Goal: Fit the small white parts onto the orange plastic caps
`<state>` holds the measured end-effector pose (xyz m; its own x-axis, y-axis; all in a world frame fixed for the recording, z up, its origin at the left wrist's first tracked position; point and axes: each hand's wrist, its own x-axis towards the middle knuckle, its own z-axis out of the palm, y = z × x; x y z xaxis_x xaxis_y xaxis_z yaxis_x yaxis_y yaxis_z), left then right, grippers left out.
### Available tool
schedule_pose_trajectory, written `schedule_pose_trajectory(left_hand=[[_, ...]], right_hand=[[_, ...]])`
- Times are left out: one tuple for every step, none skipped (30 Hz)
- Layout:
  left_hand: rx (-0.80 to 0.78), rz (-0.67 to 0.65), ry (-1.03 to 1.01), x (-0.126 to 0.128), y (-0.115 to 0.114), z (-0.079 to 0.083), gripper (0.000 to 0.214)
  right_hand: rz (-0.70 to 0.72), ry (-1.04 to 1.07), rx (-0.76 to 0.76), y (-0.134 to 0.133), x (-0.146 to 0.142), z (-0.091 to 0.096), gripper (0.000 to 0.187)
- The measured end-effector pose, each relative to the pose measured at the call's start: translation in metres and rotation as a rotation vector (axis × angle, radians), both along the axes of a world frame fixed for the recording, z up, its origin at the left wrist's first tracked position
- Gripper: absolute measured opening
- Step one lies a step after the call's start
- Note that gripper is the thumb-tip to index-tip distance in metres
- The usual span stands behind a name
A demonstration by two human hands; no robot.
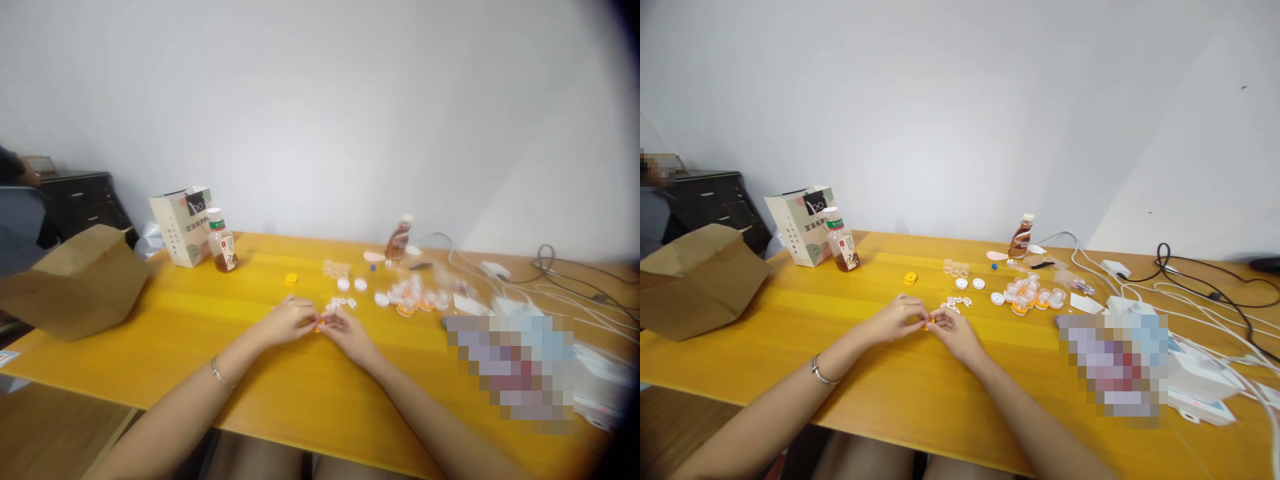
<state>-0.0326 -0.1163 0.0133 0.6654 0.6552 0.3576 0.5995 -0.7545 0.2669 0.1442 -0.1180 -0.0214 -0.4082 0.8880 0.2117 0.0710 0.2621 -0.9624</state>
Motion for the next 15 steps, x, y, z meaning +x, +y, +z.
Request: schedule_pose_trajectory(left_hand=[[-0.012,-0.011,-0.013,-0.001,0.000,0.001,0.015],[-0.024,-0.017,-0.033,-0.002,0.001,0.002,0.015],[-0.039,-0.014,-0.056,-0.004,0.002,0.002,0.016],[-0.060,-0.004,-0.071,-0.007,0.003,0.003,0.016],[-0.091,0.008,-0.070,-0.010,0.005,0.003,0.016],[-0.130,0.020,-0.053,-0.014,0.007,0.003,0.015],[-0.176,0.028,-0.020,-0.017,0.009,0.002,0.013],[-0.220,0.034,0.016,-0.021,0.011,0.000,0.013],[-0.254,0.041,0.045,-0.024,0.012,-0.002,0.014],[-0.283,0.046,0.066,-0.026,0.014,-0.004,0.015],[-0.306,0.049,0.078,-0.027,0.015,-0.006,0.017],[-0.328,0.049,0.083,-0.028,0.016,-0.008,0.019],[-0.350,0.047,0.087,-0.028,0.017,-0.010,0.019],[-0.369,0.046,0.091,-0.028,0.017,-0.011,0.017],[-0.382,0.050,0.094,-0.028,0.017,-0.012,0.015]], right_hand=[[-0.012,0.024,-0.025,0.001,0.000,0.000,0.022],[-0.036,0.042,-0.044,0.001,0.000,0.000,0.023],[-0.068,0.057,-0.058,0.002,0.001,0.000,0.024],[-0.104,0.068,-0.068,0.002,0.001,0.001,0.025],[-0.139,0.076,-0.075,0.003,0.002,0.001,0.026],[-0.168,0.080,-0.079,0.003,0.002,0.002,0.026],[-0.191,0.083,-0.081,0.004,0.003,0.002,0.027],[-0.206,0.082,-0.082,0.004,0.003,0.001,0.027],[-0.215,0.079,-0.082,0.004,0.003,0.001,0.027],[-0.223,0.076,-0.079,0.005,0.004,0.000,0.027],[-0.226,0.074,-0.075,0.005,0.004,-0.001,0.028],[-0.226,0.073,-0.069,0.006,0.004,-0.002,0.028],[-0.223,0.073,-0.063,0.006,0.004,-0.002,0.028],[-0.218,0.073,-0.059,0.006,0.004,-0.003,0.027],[-0.215,0.074,-0.055,0.006,0.004,-0.004,0.027]])
